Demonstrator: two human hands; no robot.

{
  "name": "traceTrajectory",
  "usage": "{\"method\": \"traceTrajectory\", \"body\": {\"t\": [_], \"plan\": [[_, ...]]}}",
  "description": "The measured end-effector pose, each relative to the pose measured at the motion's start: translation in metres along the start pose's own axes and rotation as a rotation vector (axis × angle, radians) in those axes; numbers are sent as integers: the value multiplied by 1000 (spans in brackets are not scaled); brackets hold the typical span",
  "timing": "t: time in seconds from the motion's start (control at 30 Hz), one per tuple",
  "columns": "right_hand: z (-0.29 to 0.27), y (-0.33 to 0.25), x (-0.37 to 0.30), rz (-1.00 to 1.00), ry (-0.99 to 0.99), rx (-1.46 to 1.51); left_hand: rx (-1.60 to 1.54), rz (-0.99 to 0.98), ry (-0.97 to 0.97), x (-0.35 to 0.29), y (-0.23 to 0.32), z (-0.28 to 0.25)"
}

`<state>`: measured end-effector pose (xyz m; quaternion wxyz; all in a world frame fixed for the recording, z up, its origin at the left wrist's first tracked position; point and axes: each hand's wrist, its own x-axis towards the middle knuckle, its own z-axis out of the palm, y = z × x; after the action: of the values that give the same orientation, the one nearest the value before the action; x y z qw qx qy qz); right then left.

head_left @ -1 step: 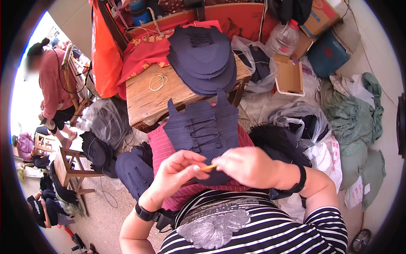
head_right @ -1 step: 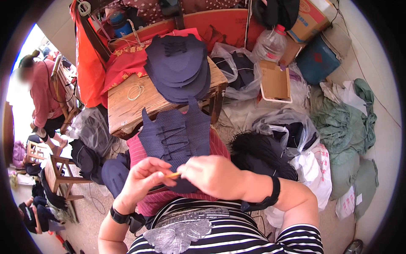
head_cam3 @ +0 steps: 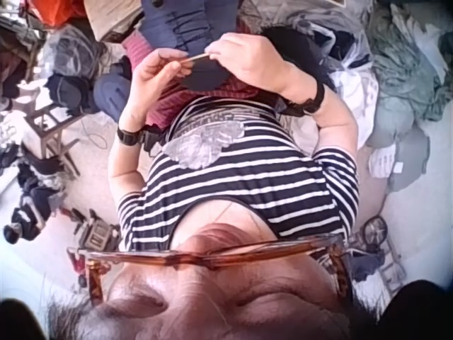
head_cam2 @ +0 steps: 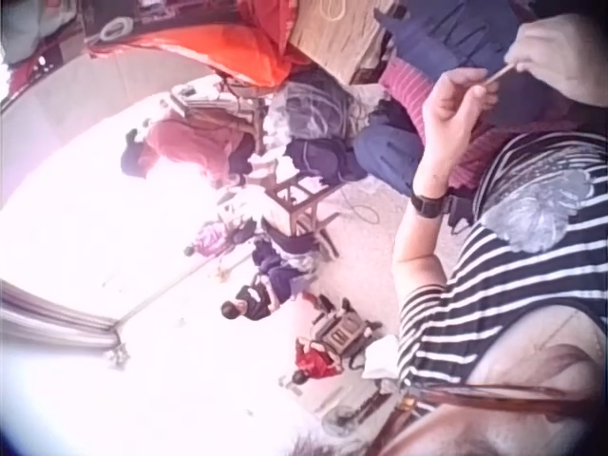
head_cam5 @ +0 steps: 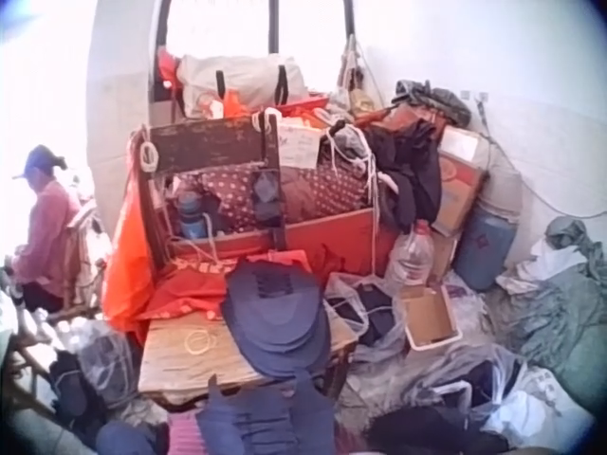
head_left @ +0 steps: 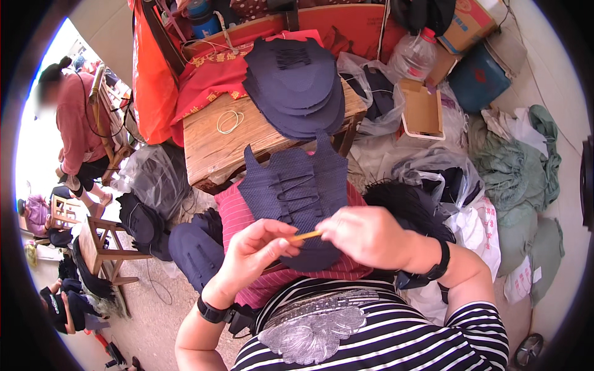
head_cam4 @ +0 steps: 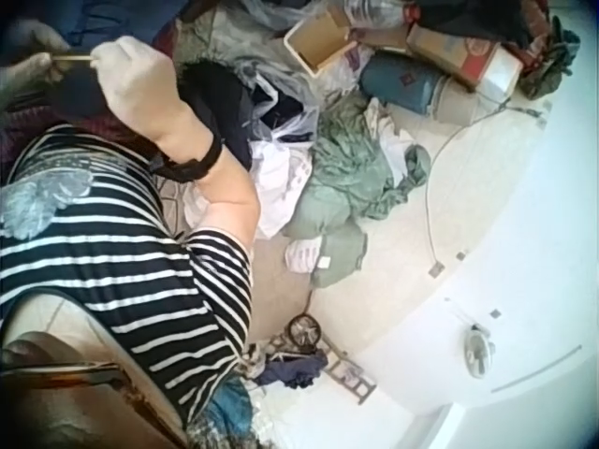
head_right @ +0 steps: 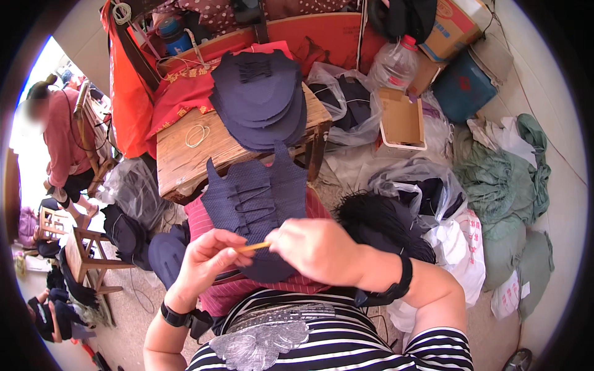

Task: Lacing the uppers of shoes in a manufacturing environment.

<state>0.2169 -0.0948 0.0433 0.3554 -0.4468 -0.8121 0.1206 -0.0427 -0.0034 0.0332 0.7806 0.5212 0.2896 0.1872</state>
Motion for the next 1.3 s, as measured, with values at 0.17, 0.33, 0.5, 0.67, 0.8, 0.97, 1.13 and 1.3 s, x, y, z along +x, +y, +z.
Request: {"method": "traceTrajectory", "body": {"t": [0.17,0.33,0.5,0.67,0.8,0.97,1.13,1.3], "plan": [[-22,39,-13,453,-21,-19,924,550,30,21,12,4],[-34,58,-19,508,-105,52,1045,585,-48,30,4,12],[-32,63,-12,513,-152,147,1245,614,-89,29,-2,19],[-17,76,-8,491,-113,160,1231,555,-91,35,0,21],[-22,79,-5,504,-136,128,1219,561,-75,39,0,20],[3,66,-2,554,-221,492,1240,557,-89,35,-4,19],[6,58,19,596,-387,372,1234,588,-109,31,-6,13],[1,59,25,670,-521,405,908,440,77,32,-9,12]]}}
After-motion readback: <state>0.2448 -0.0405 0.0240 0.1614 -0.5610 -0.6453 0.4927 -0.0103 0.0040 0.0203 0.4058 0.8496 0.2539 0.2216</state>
